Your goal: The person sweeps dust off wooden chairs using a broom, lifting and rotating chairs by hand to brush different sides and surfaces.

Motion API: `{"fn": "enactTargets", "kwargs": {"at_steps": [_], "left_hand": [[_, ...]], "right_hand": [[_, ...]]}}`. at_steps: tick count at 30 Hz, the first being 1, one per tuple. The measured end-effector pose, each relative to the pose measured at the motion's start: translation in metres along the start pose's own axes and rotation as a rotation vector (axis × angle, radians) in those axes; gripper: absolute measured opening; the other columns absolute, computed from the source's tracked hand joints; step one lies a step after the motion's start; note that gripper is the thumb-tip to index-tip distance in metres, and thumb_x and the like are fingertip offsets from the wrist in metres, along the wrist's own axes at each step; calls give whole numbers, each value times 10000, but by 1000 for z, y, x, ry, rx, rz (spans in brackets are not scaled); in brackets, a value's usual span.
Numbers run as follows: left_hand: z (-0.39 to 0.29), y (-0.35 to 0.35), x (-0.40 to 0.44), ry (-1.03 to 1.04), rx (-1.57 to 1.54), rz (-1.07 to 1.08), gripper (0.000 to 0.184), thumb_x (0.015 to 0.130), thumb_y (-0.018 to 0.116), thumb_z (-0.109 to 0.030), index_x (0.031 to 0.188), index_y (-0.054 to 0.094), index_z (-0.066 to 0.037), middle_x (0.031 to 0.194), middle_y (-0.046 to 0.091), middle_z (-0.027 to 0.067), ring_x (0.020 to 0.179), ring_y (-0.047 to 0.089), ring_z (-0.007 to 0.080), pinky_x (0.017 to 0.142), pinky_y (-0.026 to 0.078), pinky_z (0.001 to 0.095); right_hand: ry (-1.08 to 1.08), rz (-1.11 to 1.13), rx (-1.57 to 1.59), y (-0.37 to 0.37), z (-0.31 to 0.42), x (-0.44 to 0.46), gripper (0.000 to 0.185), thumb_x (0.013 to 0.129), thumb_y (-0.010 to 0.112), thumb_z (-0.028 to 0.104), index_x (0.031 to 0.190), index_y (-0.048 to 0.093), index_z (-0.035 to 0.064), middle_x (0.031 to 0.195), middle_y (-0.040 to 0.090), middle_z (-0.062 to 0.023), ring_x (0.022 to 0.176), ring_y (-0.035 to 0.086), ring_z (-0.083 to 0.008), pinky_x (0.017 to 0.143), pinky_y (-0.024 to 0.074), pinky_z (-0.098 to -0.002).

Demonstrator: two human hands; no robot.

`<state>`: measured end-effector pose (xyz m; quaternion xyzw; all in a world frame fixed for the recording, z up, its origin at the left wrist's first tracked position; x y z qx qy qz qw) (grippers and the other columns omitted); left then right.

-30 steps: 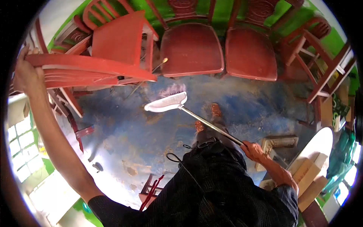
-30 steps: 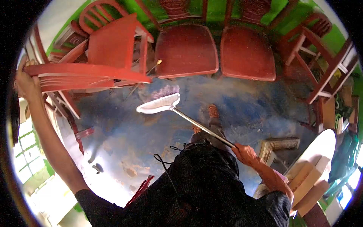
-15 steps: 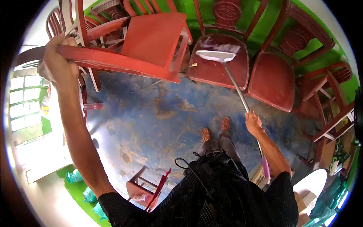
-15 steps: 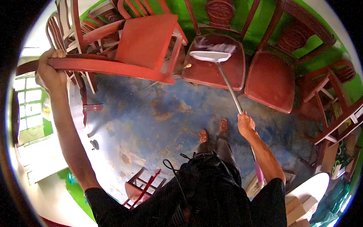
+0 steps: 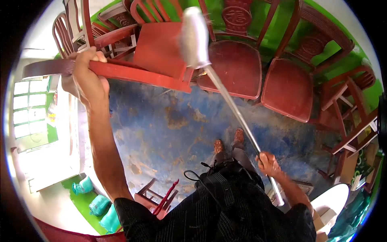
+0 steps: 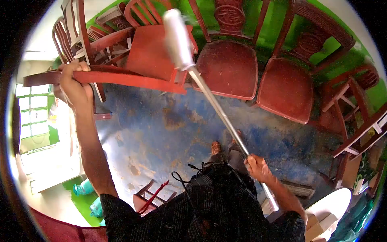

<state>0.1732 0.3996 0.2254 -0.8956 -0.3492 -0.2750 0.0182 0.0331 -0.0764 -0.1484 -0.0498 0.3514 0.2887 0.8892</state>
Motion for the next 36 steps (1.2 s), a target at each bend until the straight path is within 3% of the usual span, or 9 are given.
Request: {"fn": "enactTargets", "kwargs": {"at_steps": [4, 7, 10, 12, 15, 18, 24, 26, 36], "left_hand": [[-7, -4, -11, 11, 65, -52, 105, 682, 572, 121, 698, 512, 36, 586, 520, 128, 496, 529, 221, 512, 466, 314], [-4, -34, 5, -87, 49, -90, 99, 701, 538, 78, 644, 490, 13, 585, 498, 130, 515, 519, 233, 538, 467, 331], [-6, -51, 27, -137, 45, -78, 83, 711, 520, 54, 649, 486, 12, 597, 479, 128, 541, 511, 249, 568, 468, 347], [-6, -69, 51, -160, 97, -32, 62, 719, 498, 46, 664, 484, 22, 616, 470, 128, 569, 503, 258, 585, 464, 359], [-4, -91, 80, -159, 219, -162, 98, 774, 484, 9, 679, 471, 27, 647, 457, 121, 587, 470, 250, 598, 439, 355], [7, -104, 107, -229, 105, -88, 100, 817, 459, -7, 722, 467, 24, 662, 431, 106, 593, 440, 237, 615, 426, 357], [6, -113, 120, -185, 128, -202, 64, 809, 465, 14, 747, 461, 27, 671, 422, 102, 607, 438, 233, 637, 432, 360], [12, -110, 123, -224, 68, -34, 38, 794, 471, 24, 762, 470, 45, 672, 426, 101, 607, 442, 230, 642, 437, 358], [8, -132, 119, -222, 41, -51, 46, 787, 477, 26, 747, 461, 44, 675, 416, 99, 621, 435, 219, 630, 414, 343]], "right_hand": [[-458, 72, -594, -3, 12, 23, 223, 944, 468, 229, 846, 534, 40, 564, 482, -35, 481, 487, -122, 420, 399, -296], [-45, -32, -292, -33, -10, 19, 304, 938, 475, 234, 720, 524, 28, 569, 483, -53, 503, 475, -139, 438, 387, -315], [-316, -208, -361, -41, -36, 9, 404, 970, 425, 307, 704, 521, 19, 547, 453, -49, 508, 462, -127, 437, 363, -310], [-65, -204, -105, -49, -86, 12, 398, 973, 414, 300, 723, 511, 6, 553, 467, -85, 502, 482, -171, 447, 376, -345], [-212, -522, -608, -82, -50, 9, 318, 947, 485, 290, 789, 527, 17, 606, 562, -163, 524, 568, -335, 461, 410, -440], [-429, -542, -1175, -81, -6, 11, 292, 926, 530, 293, 809, 524, 25, 620, 578, -174, 553, 585, -372, 468, 437, -451], [-437, -410, -1425, -88, 76, 73, 284, 896, 570, 298, 926, 487, 28, 789, 603, -186, 600, 606, -361, 509, 463, -469], [-818, -514, -1601, -68, 140, 88, 314, 901, 554, 316, 1002, 487, 26, 815, 599, -180, 617, 615, -344, 495, 468, -448], [-351, -399, -1664, -112, 199, 167, 338, 899, 548, 335, 884, 545, -3, 735, 618, -183, 720, 637, -343, 651, 491, -491]]}}
Point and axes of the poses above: each hand's wrist, its own x-axis towards the middle knuckle, its own y-axis out of the palm, z = x × y, the point moved 10 cm from there along x, towards the middle knuckle
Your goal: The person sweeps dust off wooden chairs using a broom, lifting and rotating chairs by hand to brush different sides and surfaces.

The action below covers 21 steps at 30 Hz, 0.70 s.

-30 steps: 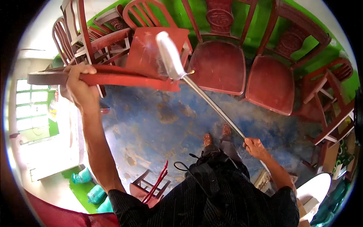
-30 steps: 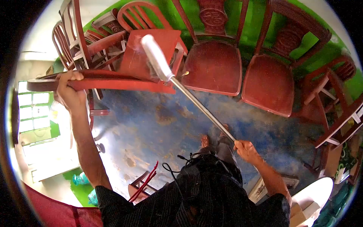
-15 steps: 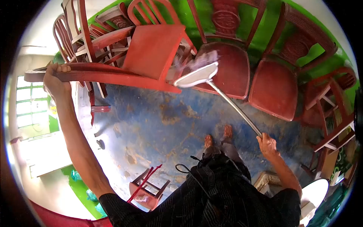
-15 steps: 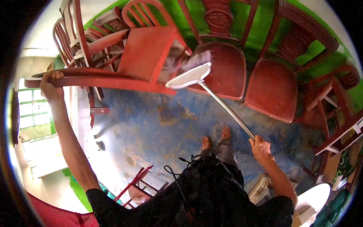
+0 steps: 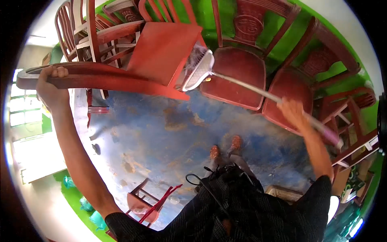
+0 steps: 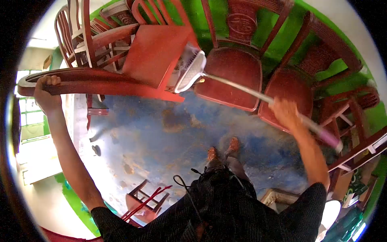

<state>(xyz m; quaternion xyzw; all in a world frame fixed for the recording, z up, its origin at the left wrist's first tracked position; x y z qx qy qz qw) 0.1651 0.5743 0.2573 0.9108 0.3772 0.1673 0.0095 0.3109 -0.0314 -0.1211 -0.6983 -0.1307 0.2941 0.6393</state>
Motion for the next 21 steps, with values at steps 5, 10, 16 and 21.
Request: {"fn": "enactTargets", "kwargs": {"at_steps": [5, 10, 16, 21], "left_hand": [[-4, -11, 0, 55, 48, -205, 157, 803, 485, 6, 672, 410, -38, 631, 332, 40, 592, 348, 192, 622, 355, 326], [-3, -17, 21, 44, 53, -32, 41, 780, 479, 28, 744, 459, 29, 664, 405, 82, 589, 421, 209, 608, 404, 341], [-1, -3, -6, 25, 44, -146, 84, 772, 498, 16, 697, 462, 15, 625, 406, 75, 570, 422, 203, 596, 405, 331], [0, 5, -15, 48, 6, -59, 151, 795, 507, -3, 655, 459, -30, 620, 374, 51, 570, 378, 181, 606, 378, 320]], "right_hand": [[-130, -347, 182, 31, 31, -106, 297, 909, 539, 306, 861, 524, 13, 714, 607, -182, 698, 614, -394, 616, 470, -496], [27, -74, -12, 11, 11, -87, 291, 897, 574, 329, 905, 515, 44, 801, 607, -143, 634, 624, -323, 555, 497, -439], [-128, -216, -137, -45, -7, 2, 327, 899, 552, 367, 919, 541, 40, 709, 593, -115, 600, 629, -289, 545, 511, -420], [58, 74, 2, 12, 0, -20, 293, 873, 583, 321, 846, 550, 31, 743, 600, -165, 687, 626, -308, 553, 491, -431]]}}
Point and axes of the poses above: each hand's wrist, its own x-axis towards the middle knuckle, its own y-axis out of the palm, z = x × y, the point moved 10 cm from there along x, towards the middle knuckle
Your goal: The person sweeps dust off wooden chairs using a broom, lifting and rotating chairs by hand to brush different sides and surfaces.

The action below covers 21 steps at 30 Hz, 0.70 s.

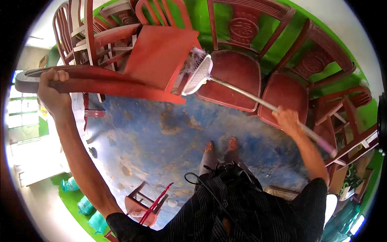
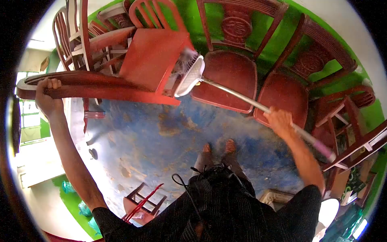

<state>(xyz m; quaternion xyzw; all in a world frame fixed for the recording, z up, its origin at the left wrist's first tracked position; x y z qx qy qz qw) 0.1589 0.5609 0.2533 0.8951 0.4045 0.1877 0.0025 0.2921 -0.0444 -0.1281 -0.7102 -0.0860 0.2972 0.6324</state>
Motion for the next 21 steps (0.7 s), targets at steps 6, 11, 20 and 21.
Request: {"fn": "enactTargets", "kwargs": {"at_steps": [6, 11, 20, 21], "left_hand": [[2, 17, -16, 63, -95, 298, 29, 834, 527, -23, 822, 547, -7, 757, 510, 98, 705, 501, 216, 692, 429, 351], [0, 101, -61, 56, -255, 805, 166, 789, 583, -93, 887, 458, -45, 787, 510, 119, 740, 528, 218, 672, 420, 337], [3, 156, -62, 66, -199, 824, 171, 835, 527, -52, 762, 380, -102, 584, 359, 28, 504, 374, 140, 541, 321, 288], [2, 159, -60, 72, -189, 796, 158, 840, 528, -59, 766, 392, -95, 587, 360, 33, 509, 371, 144, 541, 319, 294]], "right_hand": [[188, 105, 447, 93, 41, -111, 401, 898, 525, 420, 881, 570, 22, 717, 624, -208, 680, 618, -406, 621, 477, -522], [348, 223, 657, 116, 74, -189, 398, 893, 532, 398, 833, 568, 6, 690, 606, -227, 658, 605, -418, 611, 478, -504], [493, 97, 731, 122, 134, -241, 376, 892, 543, 383, 815, 549, 15, 656, 593, -237, 635, 592, -435, 582, 470, -517], [519, 87, 744, 122, 139, -249, 376, 892, 543, 383, 815, 549, 15, 656, 593, -237, 635, 592, -435, 582, 470, -517]]}}
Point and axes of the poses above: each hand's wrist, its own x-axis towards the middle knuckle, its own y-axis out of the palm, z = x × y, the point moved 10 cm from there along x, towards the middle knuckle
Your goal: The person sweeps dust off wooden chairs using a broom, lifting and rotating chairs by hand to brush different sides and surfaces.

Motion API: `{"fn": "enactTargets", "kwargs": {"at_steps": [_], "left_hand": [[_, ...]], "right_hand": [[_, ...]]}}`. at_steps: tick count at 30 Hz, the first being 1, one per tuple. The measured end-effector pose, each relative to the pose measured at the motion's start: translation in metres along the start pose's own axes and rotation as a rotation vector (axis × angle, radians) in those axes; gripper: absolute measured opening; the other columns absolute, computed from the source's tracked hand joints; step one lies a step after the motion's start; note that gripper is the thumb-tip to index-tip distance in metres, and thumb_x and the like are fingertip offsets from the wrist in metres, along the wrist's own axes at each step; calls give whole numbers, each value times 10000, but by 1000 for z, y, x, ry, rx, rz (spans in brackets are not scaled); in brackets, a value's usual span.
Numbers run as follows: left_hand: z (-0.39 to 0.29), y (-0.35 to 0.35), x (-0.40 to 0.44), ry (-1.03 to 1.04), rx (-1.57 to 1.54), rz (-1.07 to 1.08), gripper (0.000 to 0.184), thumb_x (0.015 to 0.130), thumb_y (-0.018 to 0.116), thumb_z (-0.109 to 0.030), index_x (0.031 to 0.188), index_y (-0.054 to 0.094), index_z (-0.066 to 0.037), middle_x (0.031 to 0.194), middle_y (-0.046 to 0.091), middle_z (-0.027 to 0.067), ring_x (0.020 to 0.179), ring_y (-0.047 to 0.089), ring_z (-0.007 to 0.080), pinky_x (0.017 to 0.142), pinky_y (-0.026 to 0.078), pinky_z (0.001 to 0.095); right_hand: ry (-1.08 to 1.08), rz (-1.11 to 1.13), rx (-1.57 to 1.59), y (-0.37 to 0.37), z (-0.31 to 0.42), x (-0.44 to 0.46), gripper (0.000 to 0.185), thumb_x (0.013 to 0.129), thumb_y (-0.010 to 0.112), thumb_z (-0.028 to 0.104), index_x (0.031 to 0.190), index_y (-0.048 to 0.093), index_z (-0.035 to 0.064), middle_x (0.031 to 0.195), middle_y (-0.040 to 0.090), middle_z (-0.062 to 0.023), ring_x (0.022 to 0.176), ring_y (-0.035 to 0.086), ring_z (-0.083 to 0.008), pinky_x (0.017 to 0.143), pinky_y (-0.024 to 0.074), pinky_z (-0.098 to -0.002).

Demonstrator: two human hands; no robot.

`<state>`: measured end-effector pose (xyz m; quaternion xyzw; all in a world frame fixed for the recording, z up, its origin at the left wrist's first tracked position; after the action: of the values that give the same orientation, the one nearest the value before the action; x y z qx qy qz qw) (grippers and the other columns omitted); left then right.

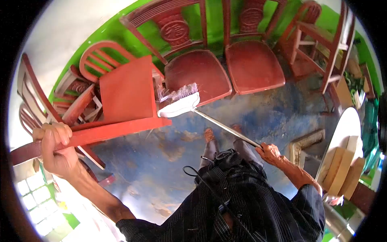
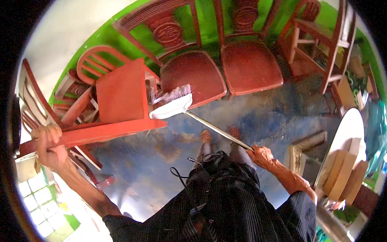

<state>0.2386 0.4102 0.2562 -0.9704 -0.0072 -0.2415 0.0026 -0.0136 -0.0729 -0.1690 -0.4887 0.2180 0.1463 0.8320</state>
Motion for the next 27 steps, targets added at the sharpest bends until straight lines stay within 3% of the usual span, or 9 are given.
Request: {"fn": "enactTargets", "kwargs": {"at_steps": [6, 8, 12, 16, 17, 20, 22, 24, 27], "left_hand": [[-25, 28, 14, 74, 27, 35, 160, 791, 586, -62, 707, 450, -65, 631, 400, 51, 581, 406, 154, 562, 336, 297], [-83, 61, -5, 513, 621, 1, 110, 747, 601, 20, 827, 527, 7, 700, 391, 55, 639, 389, 156, 594, 350, 290], [-151, 31, 13, 468, 497, -23, 214, 766, 574, 66, 975, 531, 64, 771, 328, 22, 695, 375, 153, 632, 341, 284], [-248, 62, -5, 715, 825, -56, 356, 804, 643, -90, 1099, 580, 100, 1077, 616, 223, 1061, 576, 253, 952, 443, 347], [-255, 50, -8, 416, 350, -669, 197, 780, 650, -144, 843, 536, 3, 818, 554, 132, 764, 524, 212, 703, 411, 306], [-239, 52, -68, 184, 56, -1014, 246, 769, 674, -204, 677, 505, -50, 644, 514, 83, 567, 492, 207, 540, 403, 309], [-246, 83, -56, 281, 19, -150, 166, 798, 650, -111, 819, 560, 27, 785, 578, 118, 750, 548, 188, 689, 441, 264], [-244, 130, -92, 363, 99, 361, 177, 815, 633, -50, 931, 596, 78, 898, 620, 148, 891, 584, 179, 805, 462, 240], [-207, 160, -135, 95, -171, -12, 91, 815, 565, 13, 833, 476, 16, 767, 430, 44, 679, 426, 142, 656, 421, 269]], "right_hand": [[55, -7, 51, 26, -10, -46, 369, 884, 559, 381, 830, 554, 17, 641, 592, -220, 629, 605, -417, 554, 479, -507], [-24, -94, 103, 28, -10, -66, 336, 874, 585, 350, 811, 554, 21, 625, 587, -204, 592, 598, -410, 532, 478, -497], [-213, -172, 75, 54, -21, -106, 282, 856, 619, 288, 782, 548, 25, 596, 569, -192, 524, 563, -409, 492, 458, -475], [-71, -210, 355, 56, -38, -130, 268, 847, 631, 239, 754, 530, 9, 565, 525, -218, 511, 552, -415, 463, 420, -459], [-40, -236, 381, 58, -47, -136, 268, 850, 627, 238, 756, 530, 7, 566, 522, -222, 514, 552, -419, 464, 420, -458], [26, -228, 405, 74, -81, -158, 269, 859, 613, 233, 750, 524, 4, 579, 521, -234, 522, 552, -423, 462, 416, -455], [38, -273, 407, 87, -118, -184, 276, 867, 600, 228, 735, 508, 5, 578, 513, -237, 524, 544, -427, 462, 408, -459], [13, -291, 422, 99, -146, -213, 288, 882, 577, 226, 717, 487, 7, 557, 488, -228, 513, 510, -441, 454, 379, -473], [58, -286, 423, 116, -189, -268, 321, 902, 562, 237, 694, 483, 6, 523, 460, -212, 453, 481, -398, 428, 350, -444]]}}
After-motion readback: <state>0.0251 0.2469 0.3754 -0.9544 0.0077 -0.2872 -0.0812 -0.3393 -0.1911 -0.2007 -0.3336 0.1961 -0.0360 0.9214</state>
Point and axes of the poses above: each hand's wrist, its own x-axis towards the middle knuckle, its own y-axis out of the palm, z = x × y, the point moved 10 cm from there along x, towards the middle knuckle
